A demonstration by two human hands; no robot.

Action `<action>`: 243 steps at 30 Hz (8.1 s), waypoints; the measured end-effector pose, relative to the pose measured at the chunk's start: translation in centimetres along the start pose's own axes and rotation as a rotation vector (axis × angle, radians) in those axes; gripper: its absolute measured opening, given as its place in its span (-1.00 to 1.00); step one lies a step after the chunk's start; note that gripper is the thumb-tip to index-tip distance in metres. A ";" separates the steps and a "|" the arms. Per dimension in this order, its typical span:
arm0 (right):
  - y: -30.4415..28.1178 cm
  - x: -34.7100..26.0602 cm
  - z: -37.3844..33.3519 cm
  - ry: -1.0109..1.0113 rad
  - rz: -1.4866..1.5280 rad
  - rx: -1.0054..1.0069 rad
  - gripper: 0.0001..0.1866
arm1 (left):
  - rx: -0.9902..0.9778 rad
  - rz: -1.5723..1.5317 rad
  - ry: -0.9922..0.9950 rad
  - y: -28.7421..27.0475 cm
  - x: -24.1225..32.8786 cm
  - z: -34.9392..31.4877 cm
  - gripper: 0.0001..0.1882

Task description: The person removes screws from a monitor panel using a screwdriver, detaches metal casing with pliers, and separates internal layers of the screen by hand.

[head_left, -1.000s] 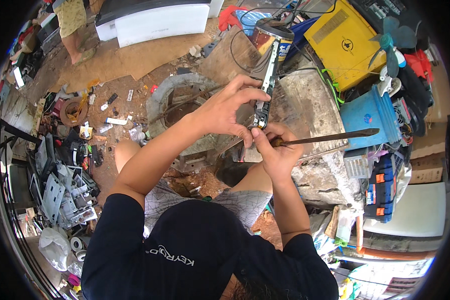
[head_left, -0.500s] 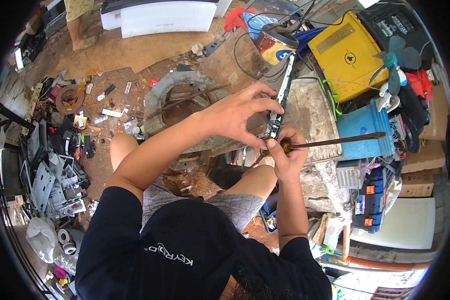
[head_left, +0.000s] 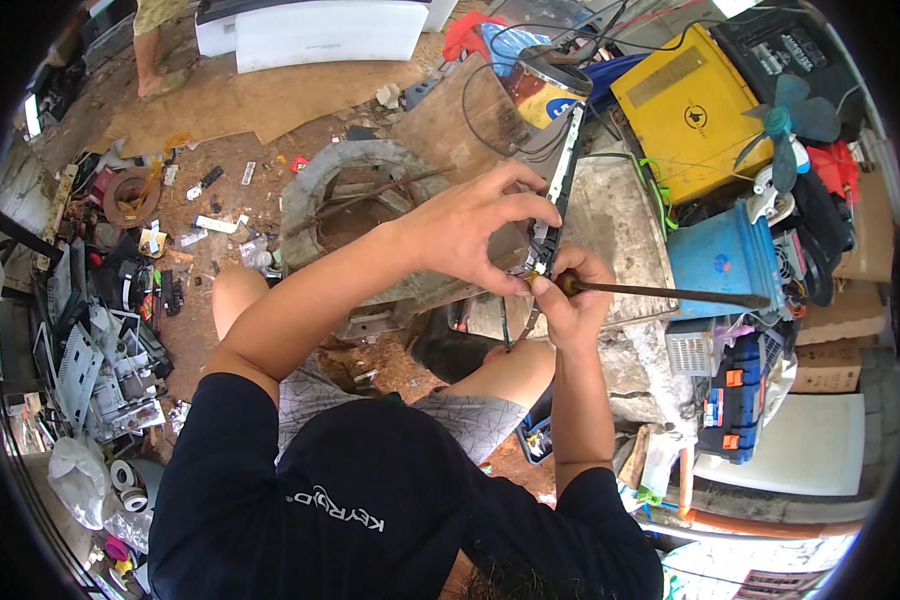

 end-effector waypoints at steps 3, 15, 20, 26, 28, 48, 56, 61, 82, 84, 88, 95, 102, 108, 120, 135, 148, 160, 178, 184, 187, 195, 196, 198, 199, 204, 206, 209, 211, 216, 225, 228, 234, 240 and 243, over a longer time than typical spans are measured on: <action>-0.2 -0.1 0.3 0.027 -0.080 -0.002 -0.78 | -0.002 0.024 -0.005 -0.4 0.1 -0.1 -0.22; 0.0 -0.9 1.2 -0.041 -0.124 -0.046 -0.78 | 0.022 0.051 0.017 -0.9 0.4 -0.2 -0.21; -0.6 -1.3 1.1 -0.072 -0.222 -0.058 -0.79 | 0.000 0.032 0.001 -0.5 0.4 0.1 -0.19; -1.2 -1.6 1.4 -0.114 -0.232 -0.090 -0.81 | -0.019 0.090 0.018 -0.7 0.6 0.3 -0.19; -1.7 -1.3 1.8 -0.078 -0.207 -0.095 -0.80 | -0.022 0.106 -0.008 -0.5 0.3 0.5 -0.21; -8.0 2.1 3.6 -0.063 0.111 -0.042 -0.80 | 0.225 0.064 -0.137 4.2 -4.0 3.1 0.14; -7.3 3.1 0.5 -0.037 0.121 -0.037 -0.76 | 0.007 0.187 -0.041 3.7 -2.9 3.3 0.00; -6.5 3.4 -1.6 -0.029 0.137 0.329 -0.81 | 0.136 0.194 0.036 3.9 -2.5 2.8 -0.11; -10.0 -0.1 7.9 -0.208 -0.186 0.965 -0.38 | 0.115 0.220 -0.250 7.2 -13.1 5.9 -0.69; -11.1 -1.5 9.0 -0.191 -0.266 0.937 -0.31 | 0.104 0.209 -0.246 6.6 -13.1 7.6 -0.68; -11.2 -5.0 11.1 -0.303 -0.488 0.924 -0.36 | -0.016 0.325 -0.345 4.4 -13.5 10.6 -0.64; -10.1 -6.7 13.9 -0.091 -0.695 0.702 -0.29 | -0.169 0.430 -0.348 -1.3 -13.4 11.2 -0.64; -8.2 -3.7 13.6 0.065 -0.562 0.377 -0.47 | -0.328 0.619 -0.413 -4.2 -12.1 9.1 -0.63; -7.1 0.3 9.9 0.039 -0.486 0.359 -0.45 | -0.203 0.773 -0.359 -8.6 -10.7 6.2 -0.80; -14.8 11.6 -1.2 0.483 -0.292 0.651 -0.45 | 0.126 0.346 -0.637 -13.9 -9.1 -0.2 -0.72; -8.4 6.2 -2.2 0.203 -0.278 0.510 -0.56 | 0.200 0.229 -0.727 -10.1 -4.8 0.1 -0.82; 11.2 7.0 -4.3 0.401 0.139 0.281 -0.79 | 0.018 0.740 -0.571 -7.2 -6.6 0.9 -0.68; -27.8 -15.1 1.0 0.135 -1.403 0.109 -0.53 | 0.040 0.720 -0.604 -10.1 -9.6 -0.9 -0.64; -30.0 -2.7 -12.9 0.493 -0.513 0.452 -0.70 | 0.125 0.524 -0.557 -11.8 -9.7 -3.4 -0.66; -14.8 6.7 -13.7 0.803 -0.120 -0.030 -0.52 | 0.176 0.680 -0.546 -13.4 -9.9 -2.9 -0.61; -11.2 6.9 -14.9 0.831 -0.049 -0.103 -0.53 | 0.218 0.745 -0.582 -14.6 -9.7 -3.4 -0.52; -18.2 13.2 -5.9 0.439 -0.186 0.732 -0.47 | 0.238 0.747 -0.609 -13.7 -8.3 -3.3 -0.43; -19.7 14.7 -4.7 0.454 -0.017 0.793 -0.44 | 0.248 0.757 -0.617 -13.7 -8.2 -3.4 -0.41; -20.7 16.8 -2.9 0.437 0.041 0.901 -0.38 | 0.204 0.862 -0.618 -13.7 -7.6 -3.4 -0.39; -21.0 17.2 -1.9 0.428 -0.063 0.962 -0.36 | 0.204 0.824 -0.630 -13.7 -7.4 -3.7 -0.38; -18.4 19.7 3.1 0.588 0.029 0.573 -0.34 | 0.245 0.748 -0.646 -14.0 -6.7 -4.4 -0.43; -16.7 19.7 4.6 0.618 0.222 0.282 -0.36 | 0.236 0.704 -0.687 -14.2 -6.7 -5.0 -0.43; -19.2 18.1 6.2 0.514 0.483 0.341 -0.41 | 0.255 0.704 -0.651 -15.2 -6.0 -5.5 -0.42; -21.8 16.4 6.0 0.519 0.616 0.287 -0.45 | 0.251 0.720 -0.658 -15.7 -5.7 -6.2 -0.40; -25.8 13.5 2.3 0.519 -0.271 0.198 -0.45 | 0.375 0.625 -0.474 -16.6 -4.9 -7.2 -0.51; -11.5 15.4 4.6 0.627 0.188 0.232 -0.62 | 0.311 0.672 -0.546 -14.1 -4.6 -5.2 -0.48; -7.0 17.3 5.2 0.660 0.084 0.277 -0.56 | 0.241 0.745 -0.501 -12.6 -4.0 -4.5 -0.44; -6.2 17.7 5.1 0.617 -0.044 0.528 -0.43 | 0.209 0.911 -0.502 -11.5 -3.0 -4.1 -0.34; -6.7 18.2 3.8 0.483 -0.293 0.562 -0.45 | 0.126 0.966 -0.453 -9.8 -3.0 -3.6 -0.22; -7.6 17.8 3.7 0.445 -0.607 0.517 -0.47 | 0.119 0.986 -0.539 -9.8 -3.5 -3.9 -0.14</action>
Point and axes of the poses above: each hand's wrist, its own z-axis towards the middle knuckle, its own y-axis out of the palm, x = y × z, the point moved 7 cm from there along z, towards the middle knuckle, and after that the axes turned 7 degrees about y, right-handed, at the moved point
